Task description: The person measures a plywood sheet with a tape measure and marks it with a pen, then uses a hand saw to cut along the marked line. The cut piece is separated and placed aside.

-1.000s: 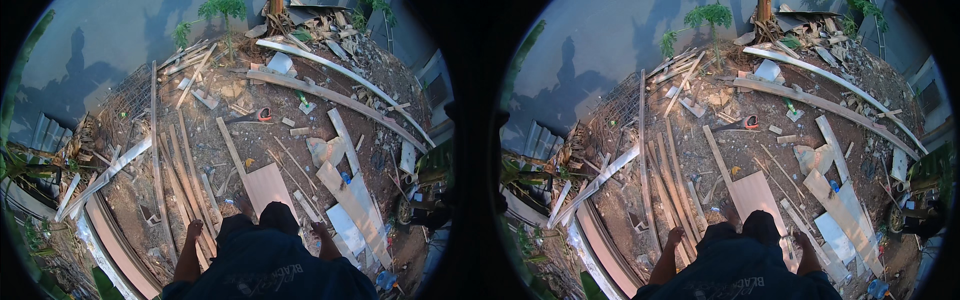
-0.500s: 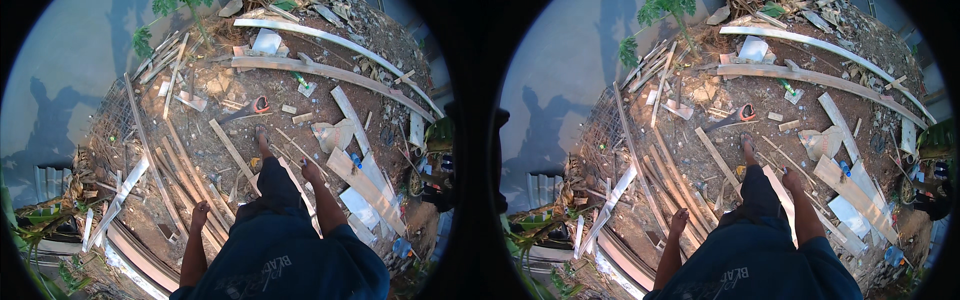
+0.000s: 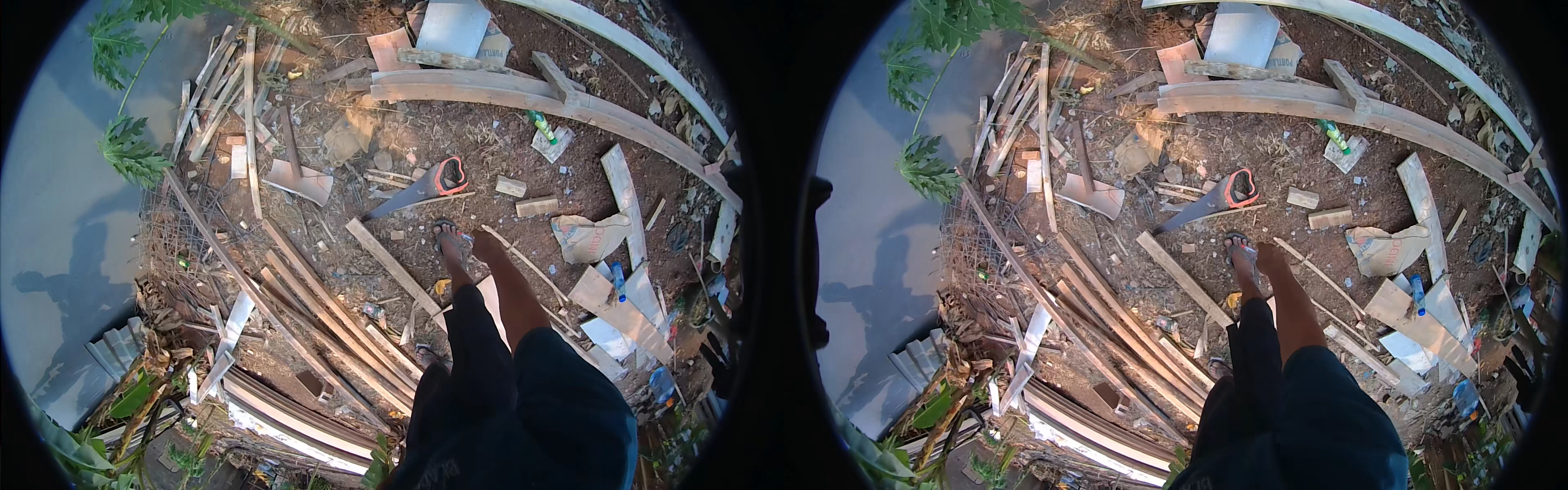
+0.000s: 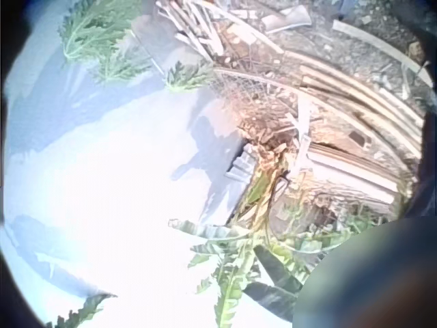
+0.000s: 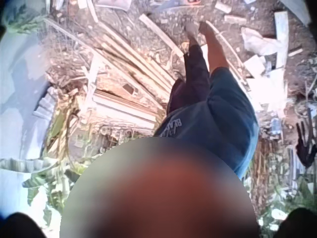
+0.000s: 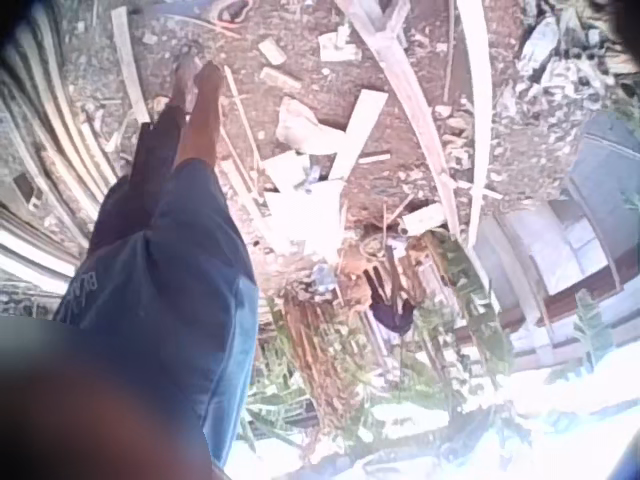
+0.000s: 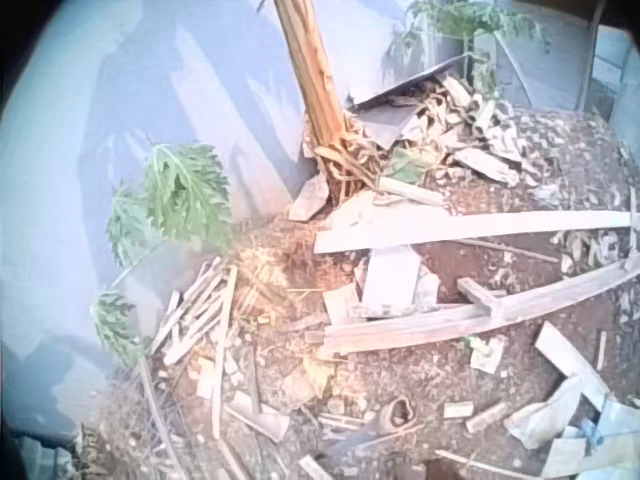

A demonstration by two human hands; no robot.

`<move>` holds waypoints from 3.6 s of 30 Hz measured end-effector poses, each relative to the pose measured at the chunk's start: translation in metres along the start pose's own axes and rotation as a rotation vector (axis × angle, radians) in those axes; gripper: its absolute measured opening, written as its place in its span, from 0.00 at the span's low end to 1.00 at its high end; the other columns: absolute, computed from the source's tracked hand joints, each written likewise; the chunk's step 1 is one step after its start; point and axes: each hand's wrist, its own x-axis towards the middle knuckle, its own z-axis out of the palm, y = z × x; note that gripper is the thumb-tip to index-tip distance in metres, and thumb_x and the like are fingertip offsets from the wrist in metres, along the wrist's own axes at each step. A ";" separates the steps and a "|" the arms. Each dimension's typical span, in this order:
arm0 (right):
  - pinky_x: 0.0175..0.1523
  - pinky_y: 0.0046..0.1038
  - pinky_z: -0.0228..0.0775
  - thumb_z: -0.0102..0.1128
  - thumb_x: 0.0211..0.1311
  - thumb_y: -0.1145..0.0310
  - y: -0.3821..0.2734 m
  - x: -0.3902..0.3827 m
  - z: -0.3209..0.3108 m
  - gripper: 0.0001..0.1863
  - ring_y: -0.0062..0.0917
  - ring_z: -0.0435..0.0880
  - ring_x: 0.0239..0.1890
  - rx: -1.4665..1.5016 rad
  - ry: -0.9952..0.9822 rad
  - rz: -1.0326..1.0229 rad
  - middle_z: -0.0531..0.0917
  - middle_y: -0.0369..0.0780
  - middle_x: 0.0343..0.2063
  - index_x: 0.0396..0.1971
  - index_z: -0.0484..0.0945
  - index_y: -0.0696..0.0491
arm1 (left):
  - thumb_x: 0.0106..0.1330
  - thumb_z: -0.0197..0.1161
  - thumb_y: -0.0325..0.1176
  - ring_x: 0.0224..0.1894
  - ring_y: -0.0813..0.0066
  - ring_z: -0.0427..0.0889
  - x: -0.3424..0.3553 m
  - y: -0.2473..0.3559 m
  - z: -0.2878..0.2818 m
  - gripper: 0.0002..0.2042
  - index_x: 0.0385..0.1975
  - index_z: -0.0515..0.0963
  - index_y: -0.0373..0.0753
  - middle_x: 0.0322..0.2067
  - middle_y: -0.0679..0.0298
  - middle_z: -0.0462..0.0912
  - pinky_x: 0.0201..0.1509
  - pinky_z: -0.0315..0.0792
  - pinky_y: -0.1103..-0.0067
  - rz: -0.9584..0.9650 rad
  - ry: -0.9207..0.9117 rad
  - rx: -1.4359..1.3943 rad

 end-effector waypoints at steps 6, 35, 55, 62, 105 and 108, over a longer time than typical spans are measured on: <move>0.52 0.47 0.77 0.54 0.61 0.69 -0.011 0.134 0.021 0.18 0.41 0.78 0.55 -0.265 -0.096 -0.021 0.78 0.45 0.51 0.52 0.72 0.51 | 0.69 0.58 0.44 0.37 0.69 0.83 0.025 0.135 -0.011 0.20 0.53 0.76 0.35 0.46 0.56 0.81 0.41 0.77 0.72 -0.025 0.054 0.047; 0.46 0.45 0.78 0.56 0.56 0.66 -0.012 -0.044 -0.051 0.19 0.38 0.86 0.44 -0.109 0.007 -0.317 0.84 0.41 0.43 0.49 0.78 0.35 | 0.65 0.62 0.38 0.31 0.77 0.78 0.116 0.308 -0.112 0.14 0.46 0.81 0.40 0.37 0.65 0.83 0.32 0.73 0.78 0.446 -0.120 0.289; 0.46 0.44 0.77 0.63 0.56 0.61 -0.094 -0.537 0.414 0.17 0.45 0.85 0.42 1.194 0.791 1.139 0.85 0.50 0.35 0.46 0.82 0.49 | 0.65 0.65 0.39 0.26 0.83 0.72 0.164 0.451 -0.117 0.12 0.42 0.82 0.38 0.27 0.70 0.78 0.27 0.66 0.82 1.240 -0.614 0.675; 0.46 0.42 0.77 0.67 0.52 0.64 -0.129 -0.570 0.602 0.18 0.43 0.85 0.42 1.493 0.555 1.362 0.85 0.49 0.35 0.45 0.83 0.49 | 0.66 0.63 0.40 0.28 0.79 0.74 0.055 0.425 -0.027 0.14 0.44 0.80 0.38 0.30 0.67 0.79 0.30 0.68 0.80 1.266 -0.847 0.857; 0.26 0.27 0.66 0.56 0.70 0.56 -0.054 -0.698 0.741 0.16 0.19 0.74 0.19 2.289 1.825 1.445 0.75 0.33 0.16 0.44 0.84 0.51 | 0.61 0.67 0.37 0.38 0.72 0.82 -0.045 0.163 0.236 0.13 0.40 0.81 0.35 0.37 0.57 0.85 0.44 0.77 0.74 1.051 -0.551 2.441; 0.26 0.25 0.65 0.56 0.70 0.56 -0.008 -0.722 0.780 0.16 0.17 0.73 0.19 2.285 1.939 1.378 0.76 0.31 0.17 0.45 0.84 0.52 | 0.60 0.68 0.37 0.37 0.72 0.82 -0.016 0.084 0.307 0.12 0.37 0.80 0.35 0.35 0.58 0.85 0.44 0.77 0.74 0.939 -0.558 2.400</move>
